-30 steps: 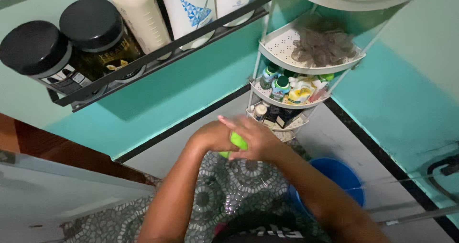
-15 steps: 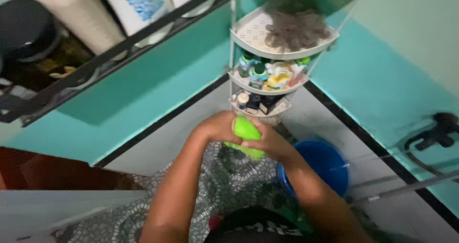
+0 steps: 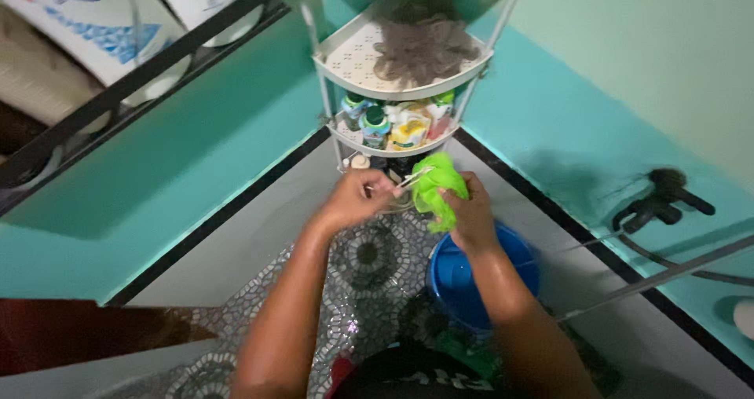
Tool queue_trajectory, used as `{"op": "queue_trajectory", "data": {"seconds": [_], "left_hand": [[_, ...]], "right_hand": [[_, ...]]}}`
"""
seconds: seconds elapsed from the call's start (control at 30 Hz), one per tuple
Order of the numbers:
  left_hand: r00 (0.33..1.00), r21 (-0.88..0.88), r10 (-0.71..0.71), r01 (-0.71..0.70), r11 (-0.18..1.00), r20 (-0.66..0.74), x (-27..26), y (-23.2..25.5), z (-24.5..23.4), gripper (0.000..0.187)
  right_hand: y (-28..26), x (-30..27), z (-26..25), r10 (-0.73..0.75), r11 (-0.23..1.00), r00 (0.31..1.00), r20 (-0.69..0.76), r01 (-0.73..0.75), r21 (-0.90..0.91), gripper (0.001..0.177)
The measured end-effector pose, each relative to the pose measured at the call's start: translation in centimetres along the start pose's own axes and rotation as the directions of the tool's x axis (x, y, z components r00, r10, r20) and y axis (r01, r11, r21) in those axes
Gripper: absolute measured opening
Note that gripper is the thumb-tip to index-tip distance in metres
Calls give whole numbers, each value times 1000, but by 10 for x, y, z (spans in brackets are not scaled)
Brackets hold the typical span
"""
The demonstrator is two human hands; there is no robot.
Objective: The person binds a mesh bath sponge using a string, washes a plastic dipper with water from a bucket, and cleans the bathroom floor using a floor squeegee.
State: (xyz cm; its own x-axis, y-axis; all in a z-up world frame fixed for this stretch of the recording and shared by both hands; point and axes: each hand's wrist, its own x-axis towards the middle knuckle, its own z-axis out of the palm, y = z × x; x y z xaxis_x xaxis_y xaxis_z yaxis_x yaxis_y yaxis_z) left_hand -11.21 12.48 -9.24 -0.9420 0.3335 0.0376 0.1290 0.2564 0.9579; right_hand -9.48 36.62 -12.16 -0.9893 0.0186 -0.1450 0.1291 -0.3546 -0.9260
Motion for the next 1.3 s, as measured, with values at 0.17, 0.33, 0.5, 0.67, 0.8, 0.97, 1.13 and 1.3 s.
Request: {"op": "queue_trajectory", "data": {"seconds": [0.17,0.33,0.5,0.67,0.8,0.97,1.13,1.3], "left_hand": [[982,-289,-73,122,949,174,2,10,37,22],[996,-807,57,19,591,65,20,35,41,35],[989,-538,139,-147,830,-57,33,65,56,49],[898,216,438,-420,882,-45,32,90,57,35],[881,318,460,-471,823,113,47,101,54,52],[800,374,515,-599,708,307,59,95,44,56],[834,251,6,-172,953,551,85,70,37,44],[754,-35,108,-112,993,648,91,48,39,41]], "right_hand": [[-1,8,-31,-227,967,969,-101,212,-143,22],[-16,-2,-57,-334,754,939,84,319,-574,25],[-19,-11,-65,-258,558,932,255,359,-748,26],[-25,-15,-70,-241,394,911,334,406,-825,35],[-28,-28,-55,-334,273,835,438,530,-803,50],[-41,-35,-34,-391,271,744,542,656,-704,39],[-24,-44,-14,-487,470,844,225,471,-747,32],[-11,-37,-16,-502,657,864,32,406,-635,37]]}}
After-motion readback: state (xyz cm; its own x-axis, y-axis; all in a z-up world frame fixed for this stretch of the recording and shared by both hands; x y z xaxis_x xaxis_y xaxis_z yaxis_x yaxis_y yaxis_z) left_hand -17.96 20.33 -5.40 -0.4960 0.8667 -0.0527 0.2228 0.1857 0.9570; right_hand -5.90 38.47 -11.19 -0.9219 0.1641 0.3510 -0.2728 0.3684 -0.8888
